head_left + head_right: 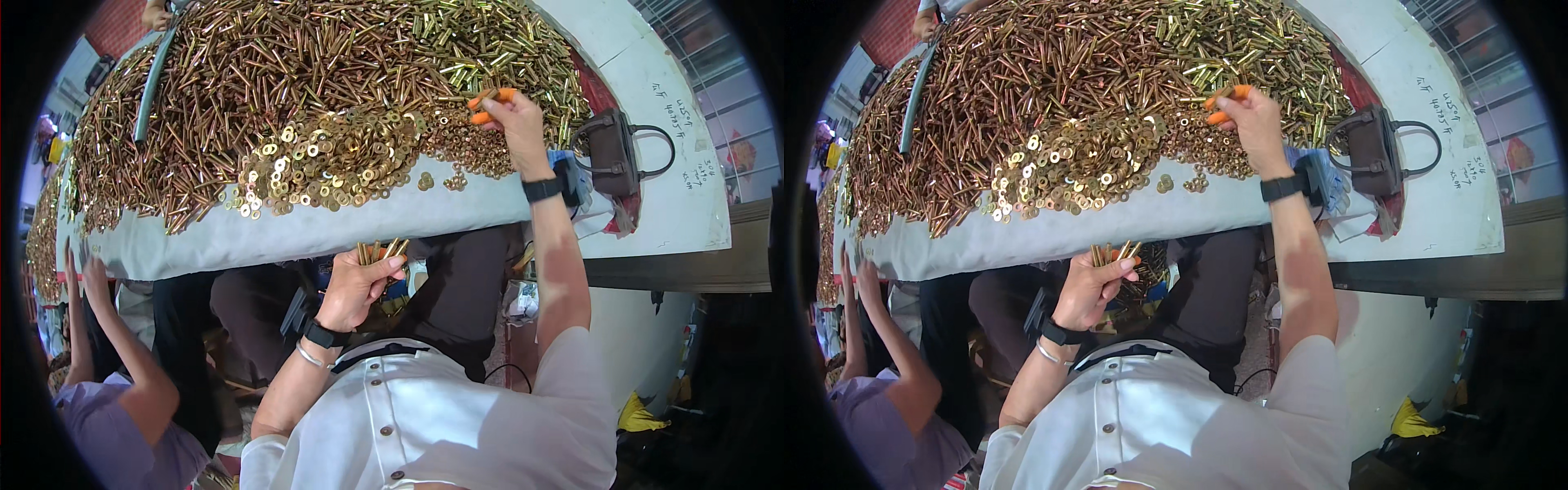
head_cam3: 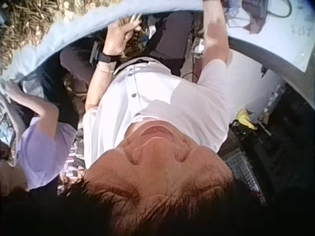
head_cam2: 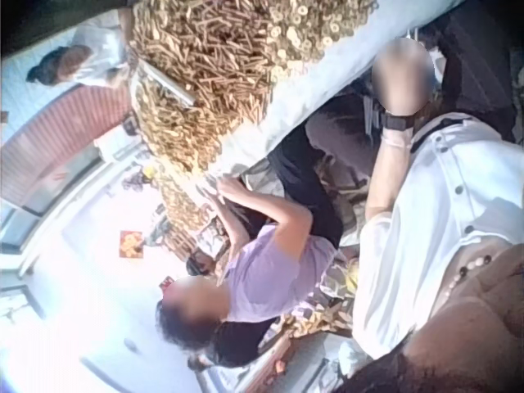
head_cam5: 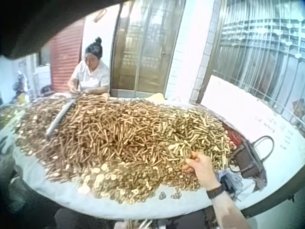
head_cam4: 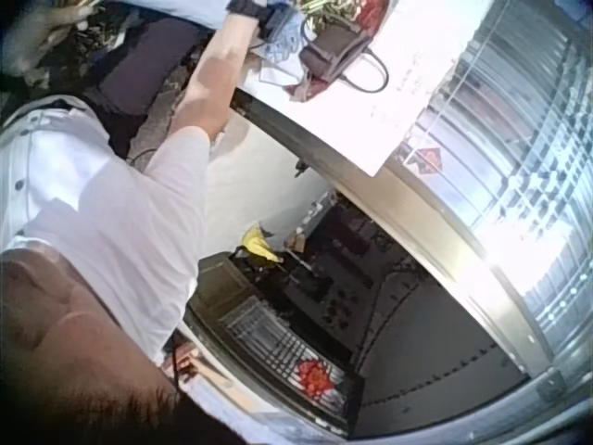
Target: Assembling large metal bolts with washers and sorting them into groups.
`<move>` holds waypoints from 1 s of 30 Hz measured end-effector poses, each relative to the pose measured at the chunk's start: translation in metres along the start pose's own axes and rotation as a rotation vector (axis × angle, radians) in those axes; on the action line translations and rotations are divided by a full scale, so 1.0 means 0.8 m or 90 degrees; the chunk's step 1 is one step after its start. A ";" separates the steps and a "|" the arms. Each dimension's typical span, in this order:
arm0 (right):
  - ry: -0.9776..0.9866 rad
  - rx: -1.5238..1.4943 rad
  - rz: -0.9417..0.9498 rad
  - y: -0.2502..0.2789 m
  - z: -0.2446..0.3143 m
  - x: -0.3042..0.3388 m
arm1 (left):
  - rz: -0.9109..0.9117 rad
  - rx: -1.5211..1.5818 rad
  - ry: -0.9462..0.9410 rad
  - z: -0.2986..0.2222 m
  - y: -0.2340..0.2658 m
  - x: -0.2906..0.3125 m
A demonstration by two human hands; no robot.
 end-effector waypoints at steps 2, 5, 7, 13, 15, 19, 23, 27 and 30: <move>-0.017 -0.143 0.091 -0.029 0.013 0.033 | 0.006 -0.004 0.000 -0.002 0.000 0.004; -0.091 -0.289 0.157 -0.068 0.022 0.084 | 0.015 -0.018 0.000 -0.005 -0.006 0.011; -0.098 -0.308 0.185 -0.088 0.031 0.110 | 0.015 -0.025 -0.009 -0.008 -0.010 0.016; -0.086 -0.242 0.203 -0.125 0.042 0.160 | 0.009 -0.074 -0.016 -0.005 -0.008 0.026; -0.099 -0.204 0.212 -0.130 0.044 0.169 | 0.001 -0.082 -0.017 -0.006 -0.006 0.030; -0.101 0.009 0.298 -0.140 0.057 0.188 | -0.004 -0.126 -0.038 0.001 0.004 0.032; 0.140 0.311 0.396 -0.151 0.083 0.195 | -0.026 -0.151 -0.062 -0.001 0.003 0.037; 0.212 0.381 0.399 -0.160 0.096 0.196 | -0.016 -0.152 -0.067 0.005 0.004 0.037; 0.238 0.404 0.440 -0.169 0.097 0.197 | 0.000 -0.111 -0.092 0.015 0.005 0.031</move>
Point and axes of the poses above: each hand's wrist, its own x-axis away from the middle knuckle, its own y-axis out of the back of the hand, z = x × y, the point moved 4 cm from there along -x, towards the middle knuckle, and after that the axes turned 2 degrees about z, right-handed, at the moved point
